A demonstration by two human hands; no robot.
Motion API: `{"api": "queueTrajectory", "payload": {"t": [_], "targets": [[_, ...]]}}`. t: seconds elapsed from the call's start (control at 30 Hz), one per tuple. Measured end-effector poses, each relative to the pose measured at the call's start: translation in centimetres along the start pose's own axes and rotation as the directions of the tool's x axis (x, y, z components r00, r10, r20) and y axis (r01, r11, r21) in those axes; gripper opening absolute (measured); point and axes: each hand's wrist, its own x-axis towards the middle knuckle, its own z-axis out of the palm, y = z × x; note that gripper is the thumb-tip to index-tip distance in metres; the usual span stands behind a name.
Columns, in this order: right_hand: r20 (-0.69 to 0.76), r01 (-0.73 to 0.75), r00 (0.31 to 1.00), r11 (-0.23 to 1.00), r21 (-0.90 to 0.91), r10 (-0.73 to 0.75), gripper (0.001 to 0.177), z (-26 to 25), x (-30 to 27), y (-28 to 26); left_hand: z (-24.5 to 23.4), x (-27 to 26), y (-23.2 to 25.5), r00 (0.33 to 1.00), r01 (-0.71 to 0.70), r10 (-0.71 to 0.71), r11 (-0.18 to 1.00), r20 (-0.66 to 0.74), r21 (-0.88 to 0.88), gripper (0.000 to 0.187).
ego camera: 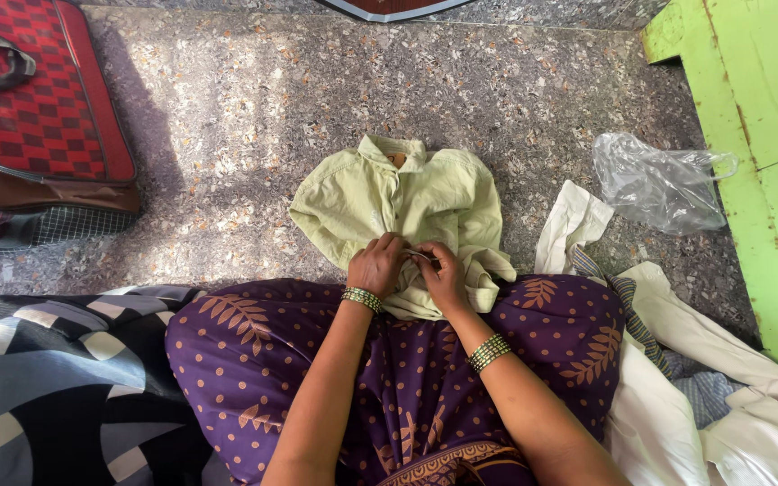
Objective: The person buttons a shirt, spreads it flat on the floor, and folds the sides and sleeves inward before completing the fold.
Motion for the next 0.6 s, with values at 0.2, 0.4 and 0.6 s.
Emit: {"api": "queueTrajectory", "payload": {"t": [0.2, 0.4, 0.6], "targets": [[-0.067, 0.064, 0.995, 0.981, -0.181, -0.077, 0.011, 0.0, 0.0, -1.9, 0.1, 0.0, 0.4, 0.990, 0.142, -0.141, 0.989, 0.029, -0.029, 0.017], [-0.096, 0.117, 0.984, 0.945, -0.307, -0.153, 0.011, 0.2, -0.1, -2.6, 0.4, 0.0, 0.5, 0.998, -0.050, 0.045, 0.982, -0.034, -0.184, 0.017], [-0.078, 0.178, 0.973, 0.923, -0.340, -0.216, 0.010, 0.0, -0.1, -2.9, 0.8, 0.1, -0.1, 0.982, 0.183, -0.164, 0.939, 0.088, -0.291, 0.020]]}}
